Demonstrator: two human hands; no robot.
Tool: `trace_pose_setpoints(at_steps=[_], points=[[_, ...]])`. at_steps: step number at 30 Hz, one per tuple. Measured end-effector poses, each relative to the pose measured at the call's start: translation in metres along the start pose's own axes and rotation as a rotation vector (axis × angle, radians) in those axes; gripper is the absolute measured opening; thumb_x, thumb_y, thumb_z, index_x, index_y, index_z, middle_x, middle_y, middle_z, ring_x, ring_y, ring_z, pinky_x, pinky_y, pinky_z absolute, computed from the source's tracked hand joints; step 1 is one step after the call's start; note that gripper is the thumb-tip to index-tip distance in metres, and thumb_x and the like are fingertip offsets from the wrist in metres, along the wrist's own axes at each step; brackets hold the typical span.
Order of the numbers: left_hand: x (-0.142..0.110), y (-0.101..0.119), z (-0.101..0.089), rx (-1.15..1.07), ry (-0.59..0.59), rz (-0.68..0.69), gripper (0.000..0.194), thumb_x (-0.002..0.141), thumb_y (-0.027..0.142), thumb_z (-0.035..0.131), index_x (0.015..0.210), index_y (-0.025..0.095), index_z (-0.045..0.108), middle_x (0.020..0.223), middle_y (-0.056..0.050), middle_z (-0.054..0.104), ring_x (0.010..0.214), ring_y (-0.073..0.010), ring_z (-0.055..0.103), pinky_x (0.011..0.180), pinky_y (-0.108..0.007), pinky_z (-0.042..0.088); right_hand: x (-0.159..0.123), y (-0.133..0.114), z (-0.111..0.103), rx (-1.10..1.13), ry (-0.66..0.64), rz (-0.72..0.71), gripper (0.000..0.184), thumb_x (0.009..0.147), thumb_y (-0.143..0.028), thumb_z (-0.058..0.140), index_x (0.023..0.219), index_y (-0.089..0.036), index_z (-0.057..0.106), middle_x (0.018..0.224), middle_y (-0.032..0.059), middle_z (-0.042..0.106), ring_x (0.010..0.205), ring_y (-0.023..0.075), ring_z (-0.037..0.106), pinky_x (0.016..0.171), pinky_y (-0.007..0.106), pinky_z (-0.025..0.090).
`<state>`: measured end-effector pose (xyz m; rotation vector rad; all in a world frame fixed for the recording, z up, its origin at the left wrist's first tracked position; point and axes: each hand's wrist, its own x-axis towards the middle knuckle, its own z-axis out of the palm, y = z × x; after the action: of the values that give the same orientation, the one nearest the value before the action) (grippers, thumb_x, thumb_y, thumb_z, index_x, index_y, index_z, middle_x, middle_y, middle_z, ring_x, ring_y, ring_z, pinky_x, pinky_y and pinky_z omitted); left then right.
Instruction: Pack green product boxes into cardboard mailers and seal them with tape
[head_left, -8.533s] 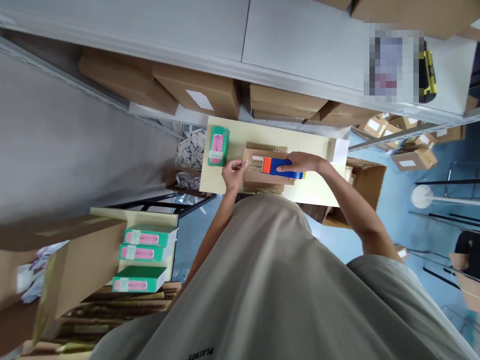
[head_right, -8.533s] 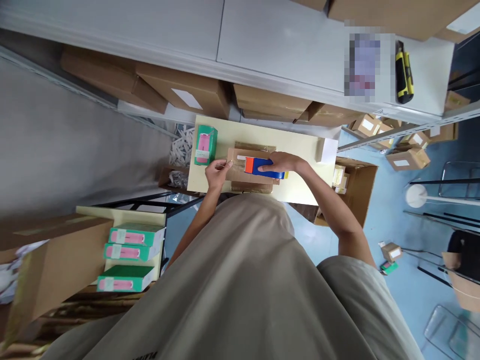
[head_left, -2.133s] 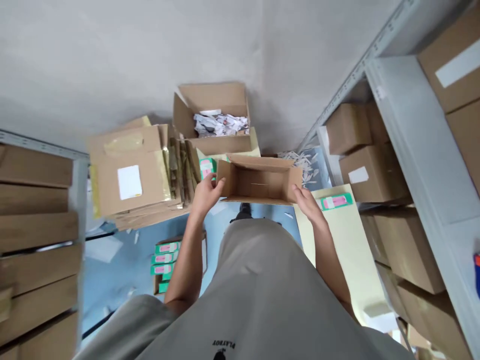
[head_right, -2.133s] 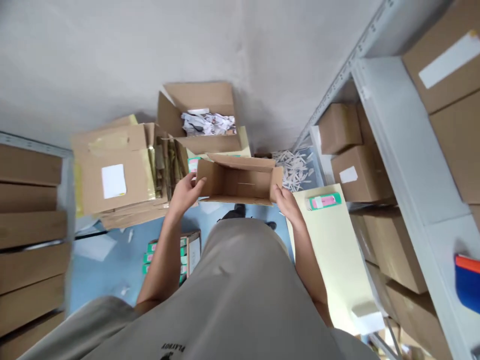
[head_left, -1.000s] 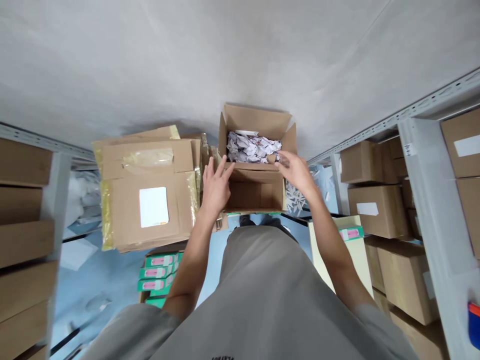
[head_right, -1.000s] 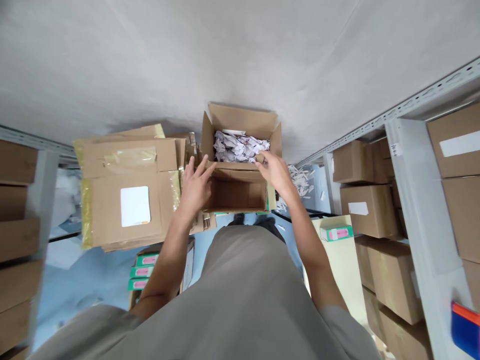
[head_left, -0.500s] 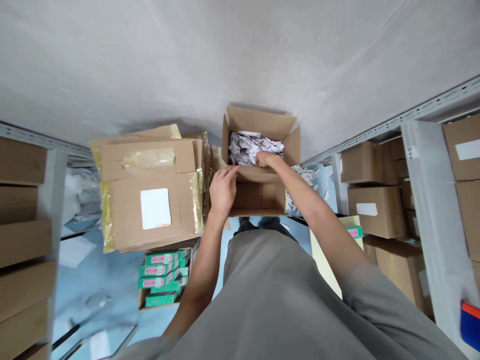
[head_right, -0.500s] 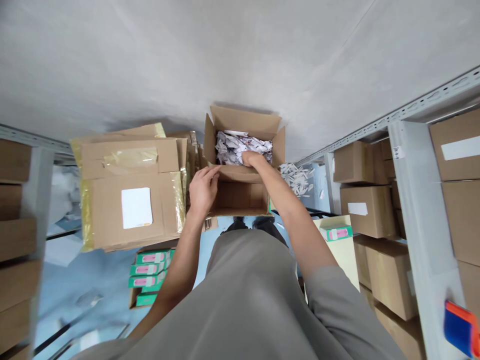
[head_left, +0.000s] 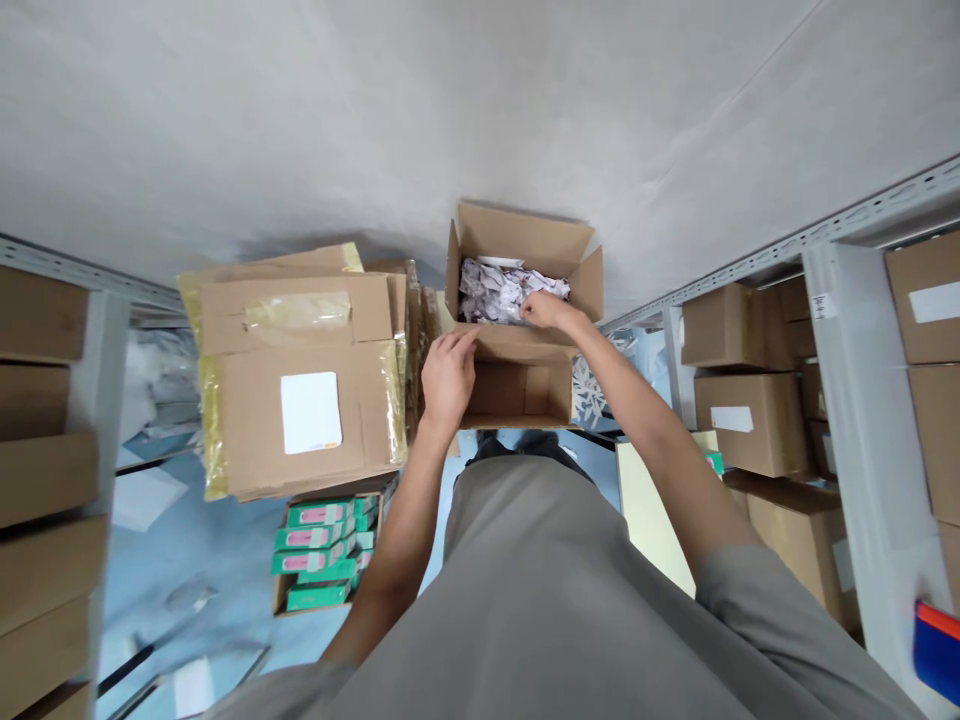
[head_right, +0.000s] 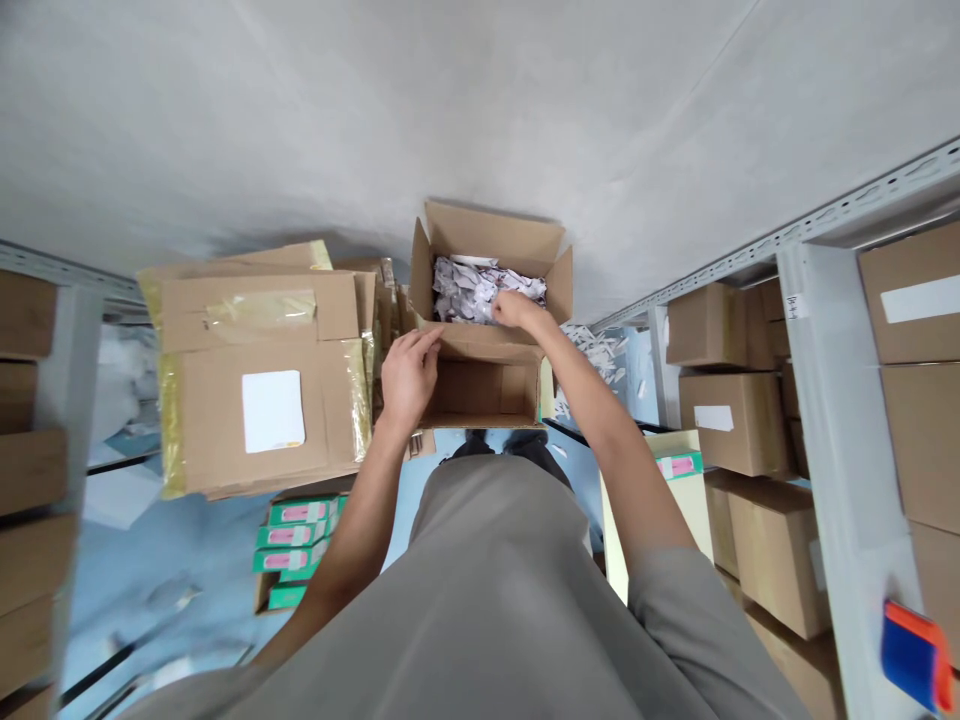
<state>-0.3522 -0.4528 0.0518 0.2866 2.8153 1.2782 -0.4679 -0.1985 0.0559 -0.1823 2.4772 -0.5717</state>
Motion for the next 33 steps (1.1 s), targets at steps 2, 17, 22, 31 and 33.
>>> trace_pose_setpoints(at_steps=[2, 17, 22, 31, 33], points=[[0.000, 0.000, 0.000, -0.002, 0.006, 0.001, 0.047, 0.113, 0.026, 0.044, 0.145, 0.022, 0.079, 0.141, -0.014, 0.078, 0.136, -0.0346, 0.066, 0.126, -0.050, 0.048, -0.020, 0.003, -0.015, -0.021, 0.072, -0.026, 0.026, 0.099, -0.027, 0.064, 0.099, -0.011, 0.085, 0.103, 0.0104, 0.085, 0.103, 0.0261, 0.073, 0.094, 0.030, 0.049], [-0.014, 0.010, -0.011, -0.015, 0.110, 0.058, 0.055, 0.113, 0.040, 0.053, 0.164, 0.019, 0.060, 0.166, -0.020, 0.061, 0.158, -0.0358, 0.055, 0.136, -0.056, 0.043, -0.242, -0.060, -0.036, 0.462, 0.559, -0.233, 0.026, 0.109, -0.049, 0.063, 0.106, -0.031, 0.082, 0.138, 0.0067, 0.081, 0.135, 0.0334, 0.073, 0.121, 0.052, 0.055], [-0.038, 0.023, -0.027, -0.274, 0.059, 0.091, 0.086, 0.113, 0.054, 0.052, 0.185, 0.028, 0.014, 0.175, -0.021, 0.050, 0.156, -0.0335, 0.059, 0.122, -0.055, 0.059, -0.269, -0.053, -0.002, 0.758, 0.613, -0.205, 0.032, 0.103, -0.061, 0.072, 0.102, -0.031, 0.082, 0.123, 0.0077, 0.085, 0.124, 0.0327, 0.078, 0.113, 0.051, 0.062], [-0.055, 0.012, -0.039, -0.471, -0.153, 0.031, 0.084, 0.105, 0.054, 0.066, 0.178, 0.034, 0.030, 0.173, -0.018, 0.054, 0.145, -0.0340, 0.069, 0.107, -0.051, 0.069, -0.231, -0.030, 0.076, 0.895, 0.445, 0.001, 0.056, 0.092, -0.078, 0.076, 0.107, -0.025, 0.084, 0.122, 0.0113, 0.087, 0.123, 0.0336, 0.079, 0.114, 0.049, 0.062], [-0.057, 0.007, -0.035, -0.525, -0.186, 0.026, 0.069, 0.104, 0.052, 0.067, 0.166, 0.029, 0.048, 0.167, -0.018, 0.060, 0.145, -0.0329, 0.069, 0.109, -0.050, 0.068, -0.224, -0.024, 0.087, 0.868, 0.404, 0.028, 0.056, 0.093, -0.077, 0.073, 0.105, -0.023, 0.083, 0.119, 0.0120, 0.087, 0.117, 0.0336, 0.080, 0.110, 0.049, 0.063]])
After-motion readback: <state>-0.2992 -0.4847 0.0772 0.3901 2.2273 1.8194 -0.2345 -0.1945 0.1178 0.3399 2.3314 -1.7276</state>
